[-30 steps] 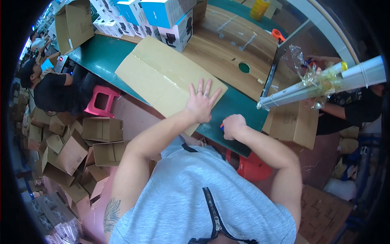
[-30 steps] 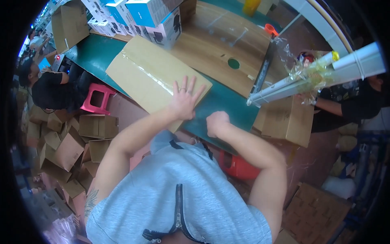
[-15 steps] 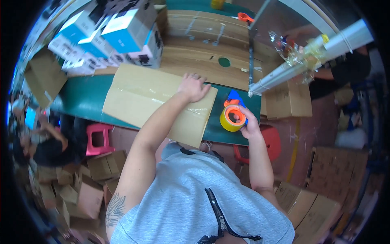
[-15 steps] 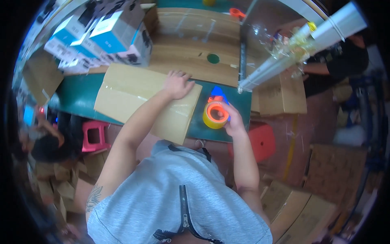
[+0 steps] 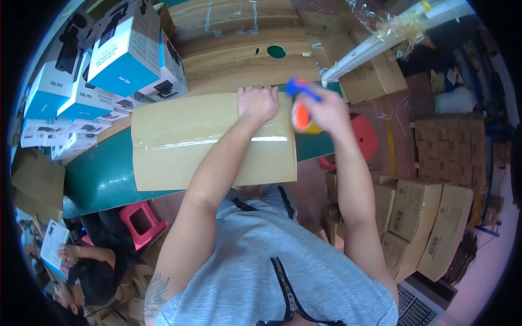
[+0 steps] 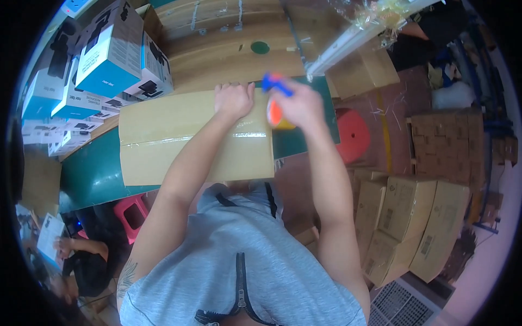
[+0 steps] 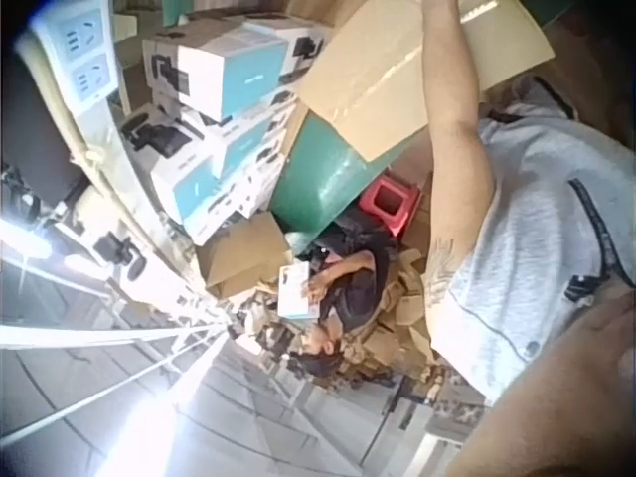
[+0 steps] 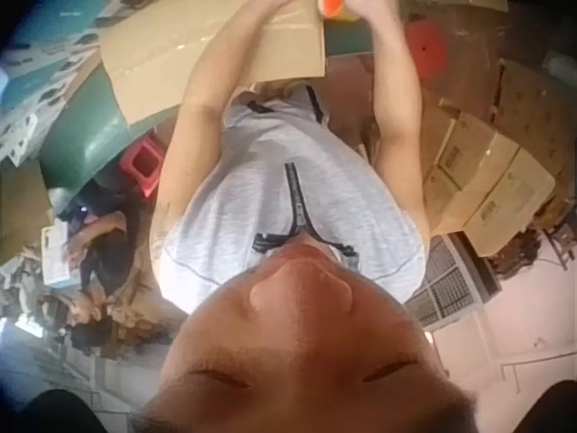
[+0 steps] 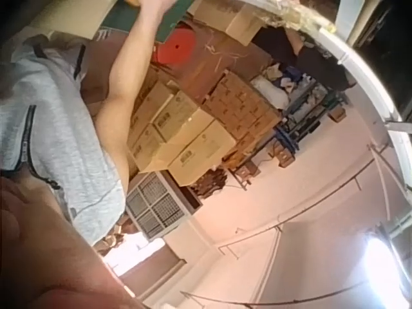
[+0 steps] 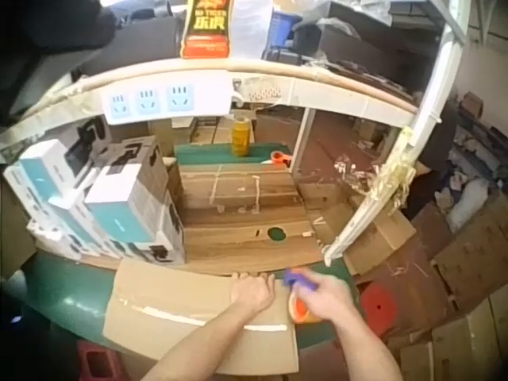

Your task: The person seals cardboard boxes filled with packaged electronic products using a handheld tape dispenser.

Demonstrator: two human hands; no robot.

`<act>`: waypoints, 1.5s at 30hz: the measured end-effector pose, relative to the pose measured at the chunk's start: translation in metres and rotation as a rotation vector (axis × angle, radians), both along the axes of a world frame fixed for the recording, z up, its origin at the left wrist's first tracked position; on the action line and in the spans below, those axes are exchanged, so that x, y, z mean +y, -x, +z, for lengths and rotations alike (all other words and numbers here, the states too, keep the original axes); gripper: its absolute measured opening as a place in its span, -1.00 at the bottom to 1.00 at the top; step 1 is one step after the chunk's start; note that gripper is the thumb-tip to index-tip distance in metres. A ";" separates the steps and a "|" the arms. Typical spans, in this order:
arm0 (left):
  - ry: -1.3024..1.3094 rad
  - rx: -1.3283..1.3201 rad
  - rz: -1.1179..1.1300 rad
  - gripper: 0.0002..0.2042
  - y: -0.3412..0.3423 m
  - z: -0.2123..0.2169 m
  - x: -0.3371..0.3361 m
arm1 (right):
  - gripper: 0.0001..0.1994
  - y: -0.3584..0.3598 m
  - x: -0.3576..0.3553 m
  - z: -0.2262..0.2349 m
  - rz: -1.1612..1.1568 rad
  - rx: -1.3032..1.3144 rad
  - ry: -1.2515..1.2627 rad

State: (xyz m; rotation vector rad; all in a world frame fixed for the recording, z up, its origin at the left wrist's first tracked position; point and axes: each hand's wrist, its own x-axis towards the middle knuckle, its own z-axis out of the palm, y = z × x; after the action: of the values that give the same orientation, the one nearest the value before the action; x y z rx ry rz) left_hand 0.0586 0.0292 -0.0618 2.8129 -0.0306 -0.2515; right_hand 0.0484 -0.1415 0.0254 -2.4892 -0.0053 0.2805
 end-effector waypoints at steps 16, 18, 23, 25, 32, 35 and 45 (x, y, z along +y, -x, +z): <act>-0.073 -0.027 0.006 -0.50 0.002 -0.003 -0.003 | -0.46 0.084 -0.019 0.013 0.053 0.378 0.074; -0.082 -0.037 -0.001 -0.50 0.002 -0.001 -0.005 | -0.45 0.103 -0.027 0.014 0.049 0.424 0.047; -0.132 0.021 0.024 -0.58 0.000 -0.001 -0.006 | -0.50 0.153 -0.029 0.018 0.096 0.376 0.121; 0.041 -0.433 -0.231 -0.64 0.002 -0.008 -0.002 | -0.57 0.160 -0.022 0.030 0.066 0.404 0.181; 0.289 -0.286 -1.060 -0.78 0.009 -0.013 -0.016 | -0.56 0.168 -0.023 0.031 0.050 0.395 0.161; 0.267 -0.322 -1.074 -0.77 0.015 -0.015 -0.018 | -0.54 0.211 -0.028 0.020 0.060 0.365 0.198; -0.193 0.014 -0.987 -0.53 0.017 0.013 -0.049 | -0.66 0.192 0.002 0.015 0.475 0.522 0.613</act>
State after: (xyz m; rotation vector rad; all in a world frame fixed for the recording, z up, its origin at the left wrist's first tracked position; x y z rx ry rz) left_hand 0.0419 -0.0200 -0.0486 2.7249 -1.4556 -0.4982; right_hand -0.1432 -0.1397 0.0407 -2.8947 -0.3435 1.2903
